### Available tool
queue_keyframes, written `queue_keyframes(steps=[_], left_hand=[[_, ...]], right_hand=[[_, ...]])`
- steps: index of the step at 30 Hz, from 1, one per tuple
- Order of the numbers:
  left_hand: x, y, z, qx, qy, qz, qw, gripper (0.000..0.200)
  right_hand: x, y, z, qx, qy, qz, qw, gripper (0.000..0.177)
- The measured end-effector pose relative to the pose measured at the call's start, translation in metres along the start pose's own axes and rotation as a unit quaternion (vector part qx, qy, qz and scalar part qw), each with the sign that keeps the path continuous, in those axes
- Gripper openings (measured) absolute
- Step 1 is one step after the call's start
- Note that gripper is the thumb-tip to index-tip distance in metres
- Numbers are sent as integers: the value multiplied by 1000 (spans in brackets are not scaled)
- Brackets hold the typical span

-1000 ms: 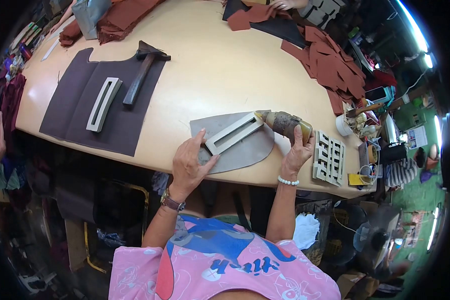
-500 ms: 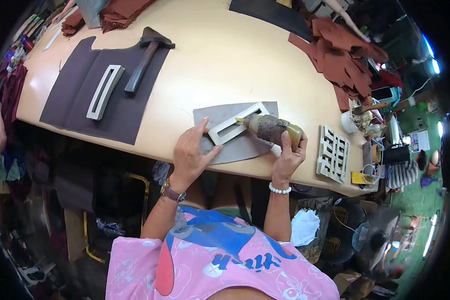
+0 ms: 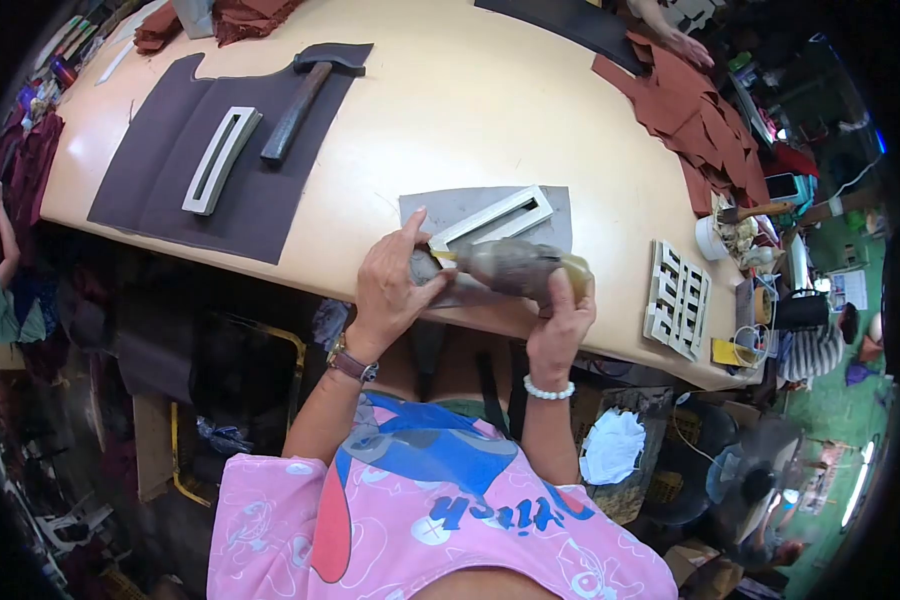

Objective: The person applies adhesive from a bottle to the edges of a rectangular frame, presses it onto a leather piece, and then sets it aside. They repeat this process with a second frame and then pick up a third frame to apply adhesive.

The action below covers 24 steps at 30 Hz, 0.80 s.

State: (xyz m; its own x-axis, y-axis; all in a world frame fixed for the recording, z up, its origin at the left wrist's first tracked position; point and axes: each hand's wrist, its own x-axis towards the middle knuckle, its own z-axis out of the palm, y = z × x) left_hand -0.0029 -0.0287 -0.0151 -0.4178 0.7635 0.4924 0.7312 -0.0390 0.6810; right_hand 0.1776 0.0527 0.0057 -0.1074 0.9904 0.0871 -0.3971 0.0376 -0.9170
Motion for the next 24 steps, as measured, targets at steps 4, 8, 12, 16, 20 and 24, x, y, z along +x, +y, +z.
queue_keyframes(steps=[4,8,12,16,20,24], left_hand=[[0,3,1,1,5,-4,1000,78],[0,4,2,10,8,-2,1000,77],[0,4,2,9,5,-5,1000,78],[0,6,0,6,-2,-17,1000,75],[-2,0,2,20,1,-9,1000,68],[-2,4,0,21,-6,-13,1000,68]], right_hand=[[27,-20,-30,55,69,5,996,26],[52,-24,-54,5,117,-97,988,25],[63,-19,-63,-33,124,-102,987,25],[68,-8,-65,-45,127,-114,984,25],[66,-8,-65,-80,149,-101,980,25],[62,-6,-64,-102,131,-118,979,26]])
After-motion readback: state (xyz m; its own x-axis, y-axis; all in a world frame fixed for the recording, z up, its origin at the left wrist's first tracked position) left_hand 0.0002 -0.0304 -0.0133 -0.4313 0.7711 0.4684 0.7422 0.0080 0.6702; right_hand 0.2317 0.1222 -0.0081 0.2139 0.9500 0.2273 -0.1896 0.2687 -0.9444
